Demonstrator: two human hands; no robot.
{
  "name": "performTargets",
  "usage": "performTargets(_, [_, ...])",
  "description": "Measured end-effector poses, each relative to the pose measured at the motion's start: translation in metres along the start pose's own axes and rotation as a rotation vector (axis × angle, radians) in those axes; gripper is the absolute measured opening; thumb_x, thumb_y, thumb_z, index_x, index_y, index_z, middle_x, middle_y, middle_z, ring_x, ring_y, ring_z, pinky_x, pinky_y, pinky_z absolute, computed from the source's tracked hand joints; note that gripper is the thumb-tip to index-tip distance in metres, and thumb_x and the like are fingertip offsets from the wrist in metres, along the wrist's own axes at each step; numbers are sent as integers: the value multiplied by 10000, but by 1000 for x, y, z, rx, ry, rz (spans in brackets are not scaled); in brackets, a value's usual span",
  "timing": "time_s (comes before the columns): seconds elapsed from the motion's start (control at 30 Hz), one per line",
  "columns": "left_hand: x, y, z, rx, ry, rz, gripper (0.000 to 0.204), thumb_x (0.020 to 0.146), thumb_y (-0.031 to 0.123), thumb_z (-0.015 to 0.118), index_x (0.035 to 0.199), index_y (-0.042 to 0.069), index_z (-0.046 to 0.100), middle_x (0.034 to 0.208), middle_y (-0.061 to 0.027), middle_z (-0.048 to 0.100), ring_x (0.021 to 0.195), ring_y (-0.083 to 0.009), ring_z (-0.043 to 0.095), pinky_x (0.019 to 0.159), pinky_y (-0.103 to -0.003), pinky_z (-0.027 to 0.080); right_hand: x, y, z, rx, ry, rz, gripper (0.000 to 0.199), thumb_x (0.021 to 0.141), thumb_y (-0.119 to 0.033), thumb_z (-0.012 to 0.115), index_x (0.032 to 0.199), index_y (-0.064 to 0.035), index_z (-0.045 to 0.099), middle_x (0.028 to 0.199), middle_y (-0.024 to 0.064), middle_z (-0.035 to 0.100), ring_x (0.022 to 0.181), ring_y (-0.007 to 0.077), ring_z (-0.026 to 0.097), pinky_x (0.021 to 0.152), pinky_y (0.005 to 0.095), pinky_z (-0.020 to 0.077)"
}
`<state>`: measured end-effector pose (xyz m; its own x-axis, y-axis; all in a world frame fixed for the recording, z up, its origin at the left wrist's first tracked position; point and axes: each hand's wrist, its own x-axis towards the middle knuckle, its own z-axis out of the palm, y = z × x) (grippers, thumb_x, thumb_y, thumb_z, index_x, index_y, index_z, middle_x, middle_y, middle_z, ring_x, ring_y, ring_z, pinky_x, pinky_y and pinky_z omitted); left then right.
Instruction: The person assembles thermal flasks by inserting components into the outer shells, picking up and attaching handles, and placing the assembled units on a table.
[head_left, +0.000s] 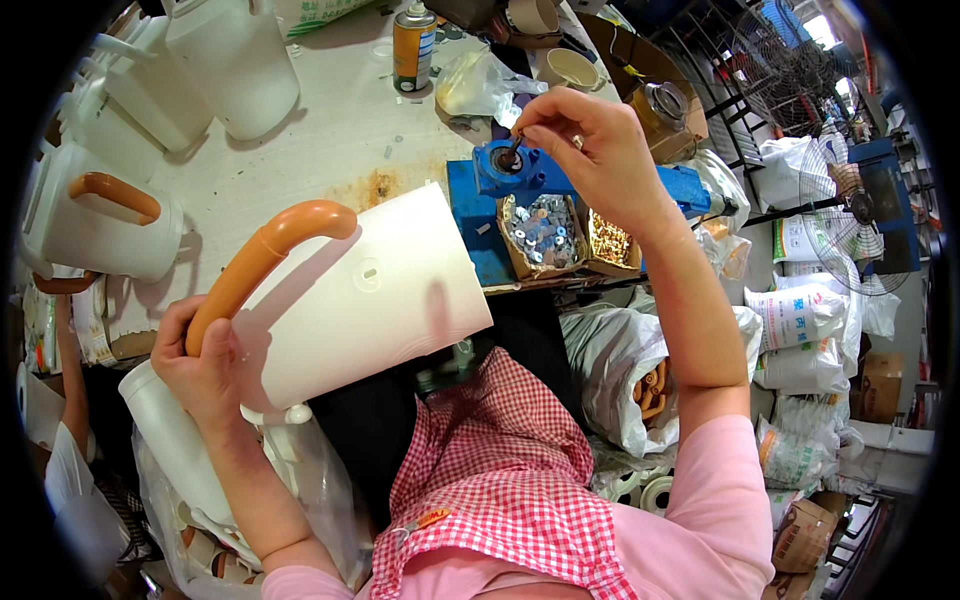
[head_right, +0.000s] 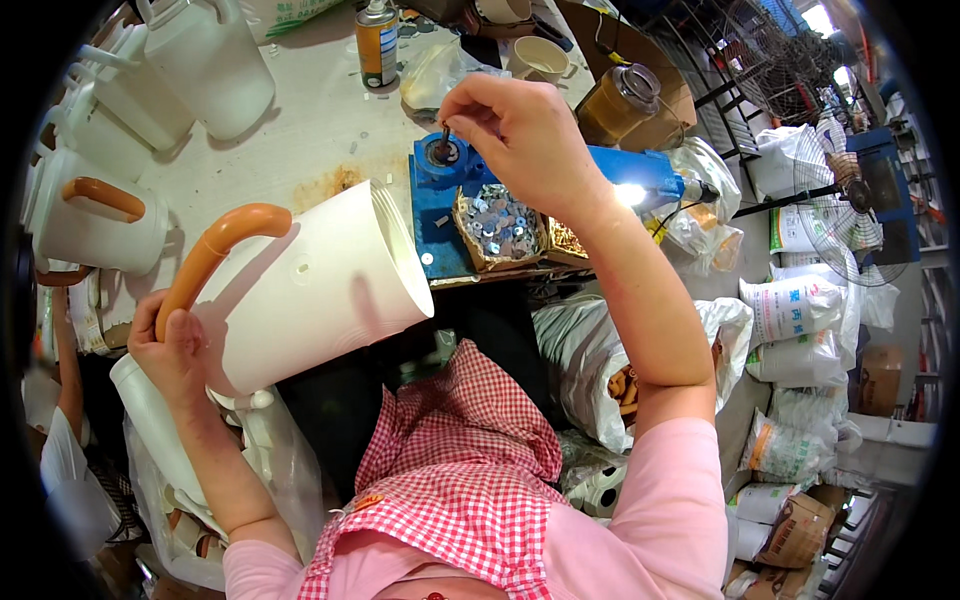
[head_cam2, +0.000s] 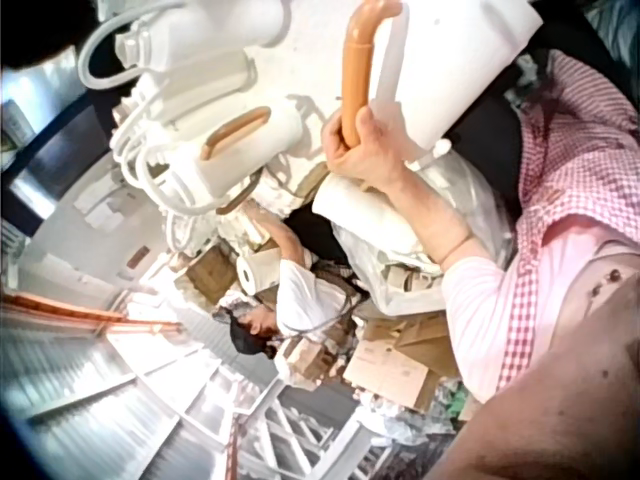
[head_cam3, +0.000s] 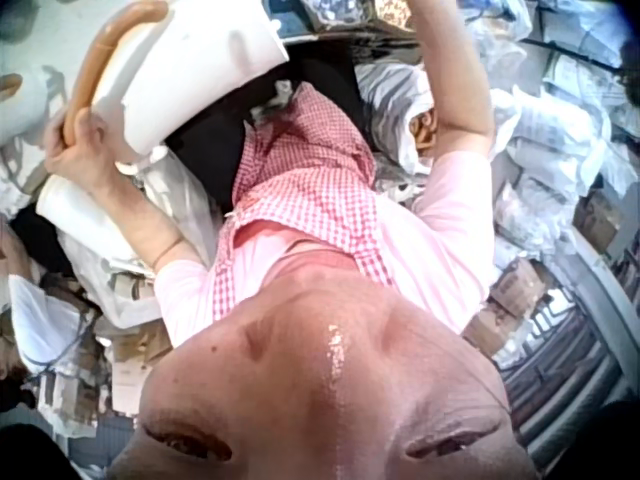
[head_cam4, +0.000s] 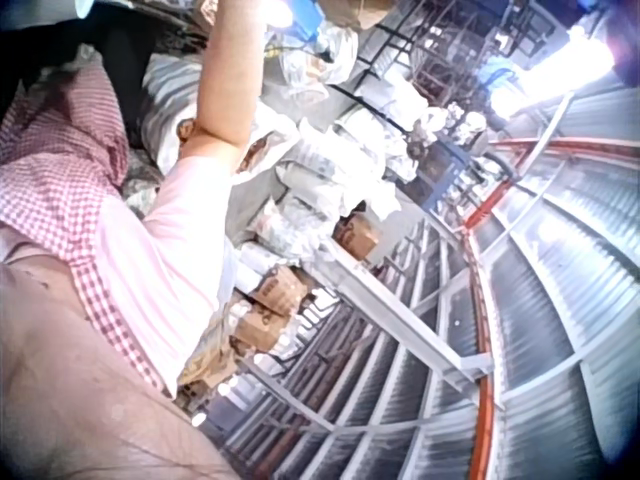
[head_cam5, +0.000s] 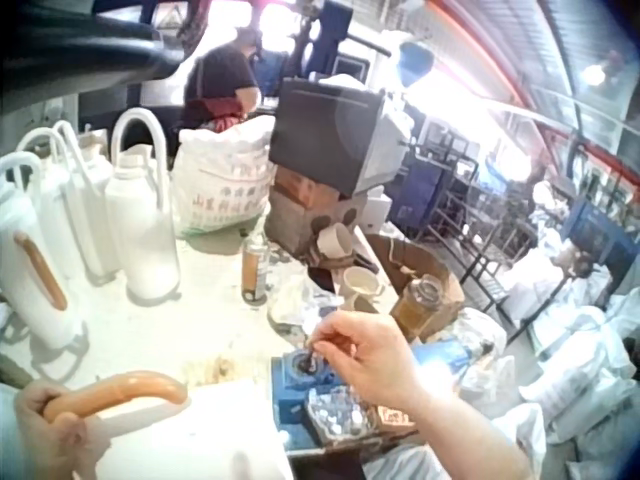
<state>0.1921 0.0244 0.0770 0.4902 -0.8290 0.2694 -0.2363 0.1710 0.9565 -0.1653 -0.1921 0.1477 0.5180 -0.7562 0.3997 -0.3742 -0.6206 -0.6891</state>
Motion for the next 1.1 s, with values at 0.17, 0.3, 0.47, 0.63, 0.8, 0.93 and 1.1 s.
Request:
performTargets(0.17, [-1, -5, 0, 46, 4, 60, 453, 876, 370, 777, 1017, -30, 615, 636, 23, 500, 506, -44, 419, 463, -201, 309, 7, -8, -6, -261, -75, -137, 79, 838, -54, 663, 909, -24, 650, 783, 149, 653, 730, 334, 642, 661, 383, 510])
performTargets(0.3, [-1, -5, 2, 47, 10, 77, 444, 880, 357, 775, 1019, -33, 614, 659, 24, 508, 508, -41, 417, 462, -198, 307, 11, -8, -12, -387, -101, -197, 70, 835, -74, 649, 892, -33, 642, 774, 150, 647, 754, 358, 633, 671, 406, 507])
performTargets(0.47, [-1, -2, 2, 12, -6, 40, 398, 852, 296, 803, 1006, -28, 628, 710, 15, 546, 544, -41, 449, 495, -192, 333, 16, -11, -14, -420, -151, -181, 59, 833, -76, 647, 882, -43, 641, 769, 155, 639, 752, 360, 630, 673, 406, 508])
performTargets(0.63, [-1, 2, 3, 6, -16, -3, 360, 823, 242, 828, 987, -19, 643, 746, 11, 578, 578, -41, 477, 526, -187, 356, 16, -8, -16, -358, -133, -161, 70, 828, -68, 655, 895, -47, 657, 787, 139, 657, 762, 341, 641, 688, 394, 514])
performTargets(0.8, [-1, -6, 3, 44, -6, 86, 422, 871, 323, 790, 1026, -32, 621, 679, 22, 514, 517, -40, 418, 467, -192, 292, 17, -6, -13, -367, -138, -208, 88, 834, -62, 651, 917, -52, 677, 819, 126, 670, 794, 325, 653, 708, 399, 521])
performTargets(0.93, [-2, -7, 0, 42, -5, 66, 419, 872, 313, 789, 1032, -34, 620, 681, 18, 519, 517, -41, 423, 468, -192, 297, 17, -11, -12, -439, -191, -247, 71, 847, -64, 642, 905, -61, 684, 876, 111, 669, 843, 328, 648, 739, 412, 523])
performTargets(1.1, [-2, -7, -1, 38, -15, 86, 386, 884, 278, 776, 1046, -37, 622, 677, 20, 525, 522, -42, 431, 470, -190, 307, 18, -14, -11, -562, -237, -284, 67, 848, -77, 645, 904, -73, 682, 914, 96, 665, 877, 324, 645, 753, 413, 526])
